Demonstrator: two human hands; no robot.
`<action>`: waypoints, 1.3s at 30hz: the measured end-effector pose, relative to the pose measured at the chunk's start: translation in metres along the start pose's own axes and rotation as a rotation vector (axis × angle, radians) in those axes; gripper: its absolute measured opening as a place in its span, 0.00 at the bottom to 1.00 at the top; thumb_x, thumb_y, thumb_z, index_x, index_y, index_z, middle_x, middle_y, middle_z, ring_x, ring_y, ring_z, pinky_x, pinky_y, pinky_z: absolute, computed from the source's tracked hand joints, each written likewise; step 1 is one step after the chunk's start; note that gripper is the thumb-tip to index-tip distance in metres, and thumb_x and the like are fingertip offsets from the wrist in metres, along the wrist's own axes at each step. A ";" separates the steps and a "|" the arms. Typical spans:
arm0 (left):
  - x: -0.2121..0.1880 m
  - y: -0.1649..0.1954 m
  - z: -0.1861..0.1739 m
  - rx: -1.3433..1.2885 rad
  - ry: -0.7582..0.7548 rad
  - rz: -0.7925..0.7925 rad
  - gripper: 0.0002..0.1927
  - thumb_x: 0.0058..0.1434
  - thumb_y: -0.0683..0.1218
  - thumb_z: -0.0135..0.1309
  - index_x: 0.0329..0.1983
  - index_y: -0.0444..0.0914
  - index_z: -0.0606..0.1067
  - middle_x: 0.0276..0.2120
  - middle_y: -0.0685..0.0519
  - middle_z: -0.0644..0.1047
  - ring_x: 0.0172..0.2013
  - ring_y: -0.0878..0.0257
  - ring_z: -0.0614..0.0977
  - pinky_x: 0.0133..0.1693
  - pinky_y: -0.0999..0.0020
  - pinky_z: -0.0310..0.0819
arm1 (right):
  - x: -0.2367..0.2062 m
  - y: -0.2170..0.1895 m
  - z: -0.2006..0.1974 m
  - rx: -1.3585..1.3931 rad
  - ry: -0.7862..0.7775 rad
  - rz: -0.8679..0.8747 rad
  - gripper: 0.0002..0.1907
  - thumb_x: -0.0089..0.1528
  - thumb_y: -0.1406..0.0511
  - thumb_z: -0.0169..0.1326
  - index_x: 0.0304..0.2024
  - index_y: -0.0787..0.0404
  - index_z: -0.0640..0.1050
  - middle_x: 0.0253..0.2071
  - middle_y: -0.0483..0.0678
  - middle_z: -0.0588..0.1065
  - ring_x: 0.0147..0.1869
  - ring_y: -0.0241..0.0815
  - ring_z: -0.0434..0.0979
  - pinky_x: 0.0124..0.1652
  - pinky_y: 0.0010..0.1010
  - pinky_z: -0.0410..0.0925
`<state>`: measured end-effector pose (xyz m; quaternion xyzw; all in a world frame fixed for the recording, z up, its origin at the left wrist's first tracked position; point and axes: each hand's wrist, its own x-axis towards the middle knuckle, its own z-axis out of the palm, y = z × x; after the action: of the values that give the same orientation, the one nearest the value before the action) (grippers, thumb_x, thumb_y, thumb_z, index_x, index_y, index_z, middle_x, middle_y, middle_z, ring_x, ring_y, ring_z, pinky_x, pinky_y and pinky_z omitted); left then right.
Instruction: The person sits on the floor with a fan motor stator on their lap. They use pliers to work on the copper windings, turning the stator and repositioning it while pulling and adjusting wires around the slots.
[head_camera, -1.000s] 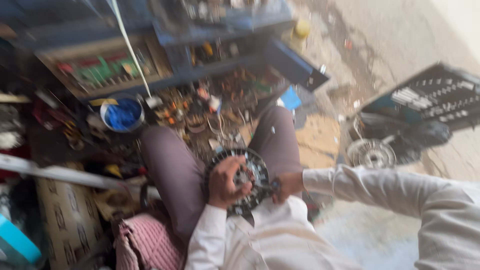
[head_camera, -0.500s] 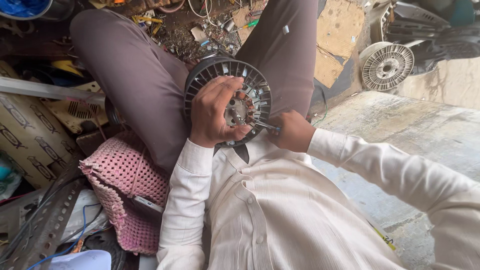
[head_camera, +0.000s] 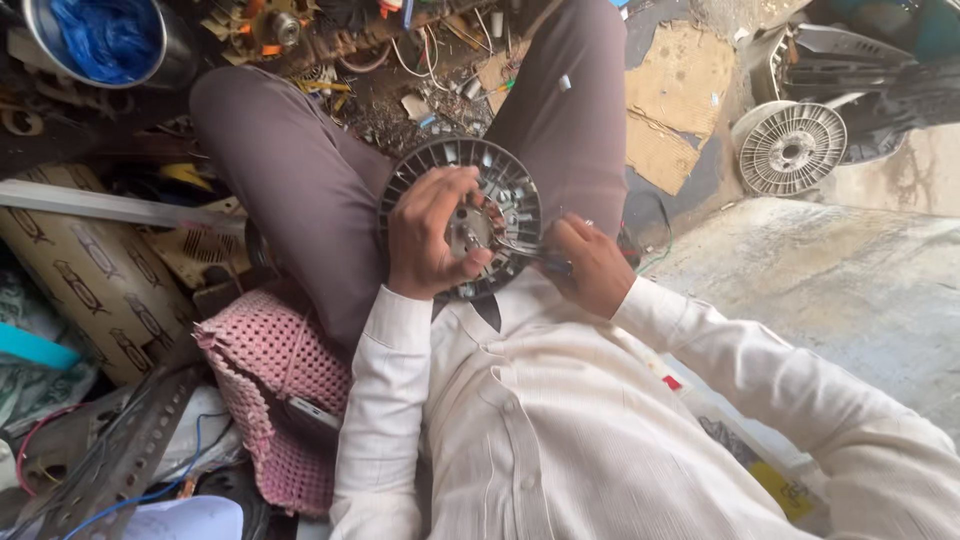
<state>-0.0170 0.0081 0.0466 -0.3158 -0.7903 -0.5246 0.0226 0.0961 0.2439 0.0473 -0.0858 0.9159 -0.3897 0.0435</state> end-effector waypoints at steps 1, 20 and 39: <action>0.000 -0.001 0.000 -0.016 -0.013 -0.021 0.50 0.65 0.80 0.36 0.57 0.30 0.74 0.43 0.44 0.79 0.51 0.43 0.81 0.57 0.50 0.75 | -0.001 -0.003 -0.005 -0.059 0.003 -0.028 0.12 0.58 0.63 0.62 0.38 0.64 0.74 0.35 0.55 0.71 0.37 0.61 0.75 0.36 0.47 0.67; -0.005 -0.010 0.009 0.009 0.014 -0.015 0.49 0.65 0.80 0.36 0.54 0.31 0.75 0.51 0.40 0.79 0.56 0.40 0.81 0.63 0.48 0.73 | 0.015 -0.017 -0.012 -0.199 -0.096 -0.139 0.10 0.61 0.66 0.62 0.37 0.63 0.74 0.31 0.52 0.71 0.30 0.55 0.76 0.31 0.44 0.68; -0.006 -0.009 0.010 -0.006 0.024 -0.015 0.48 0.65 0.80 0.37 0.54 0.31 0.75 0.50 0.39 0.80 0.54 0.41 0.82 0.61 0.48 0.74 | -0.003 0.014 0.019 0.067 -0.130 0.435 0.11 0.65 0.63 0.63 0.40 0.64 0.78 0.32 0.55 0.78 0.36 0.47 0.80 0.40 0.37 0.71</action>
<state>-0.0141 0.0109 0.0322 -0.3035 -0.7908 -0.5308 0.0270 0.1006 0.2407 0.0236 0.0903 0.8947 -0.3948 0.1884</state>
